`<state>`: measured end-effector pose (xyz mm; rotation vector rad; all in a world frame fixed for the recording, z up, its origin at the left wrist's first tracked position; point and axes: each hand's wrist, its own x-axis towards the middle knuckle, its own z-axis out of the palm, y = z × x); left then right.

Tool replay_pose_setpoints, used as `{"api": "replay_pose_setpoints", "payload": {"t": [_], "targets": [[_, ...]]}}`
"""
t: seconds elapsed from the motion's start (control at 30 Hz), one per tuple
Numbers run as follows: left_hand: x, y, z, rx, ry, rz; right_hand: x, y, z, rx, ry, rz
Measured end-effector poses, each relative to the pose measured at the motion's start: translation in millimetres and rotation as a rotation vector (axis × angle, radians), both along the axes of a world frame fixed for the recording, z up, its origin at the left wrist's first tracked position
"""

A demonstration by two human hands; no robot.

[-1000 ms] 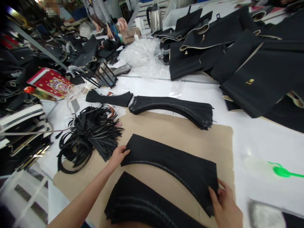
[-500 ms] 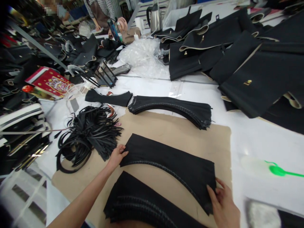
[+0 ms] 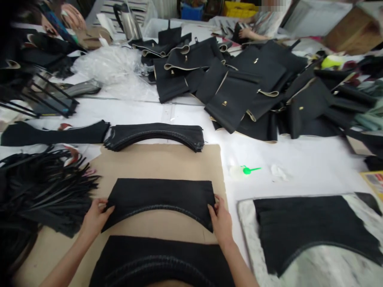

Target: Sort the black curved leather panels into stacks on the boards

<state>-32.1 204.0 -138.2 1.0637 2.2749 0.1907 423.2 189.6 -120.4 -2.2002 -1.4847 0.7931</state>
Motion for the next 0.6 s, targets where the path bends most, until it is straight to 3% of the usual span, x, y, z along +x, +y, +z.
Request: {"api": "replay_pose_setpoints", "payload": {"t": [0.07,0.2,0.27,0.37,0.47,0.6], "targets": [[8,-1,9.4,0.055,0.144,-0.098,1,-1,1.6,0.000,0.004,-0.001],[27,-8,23.0,0.418,0.420,-0.339,1,-2,4.4,0.034,0.005,-0.008],[33,-12,19.2,0.547,0.359,-0.473,1,-1,4.8,0.041,-0.004,-0.020],[36,-19,5.1,0.571,0.237,-0.631,0,-1,5.4,0.026,-0.006,-0.032],[39,-28,-2.0,0.525,0.249,-0.618,0,-3,6.0,0.048,-0.001,-0.031],[41,-33,1.8,0.485,0.319,-0.566,1,-4,-0.9,-0.017,-0.032,-0.072]]}}
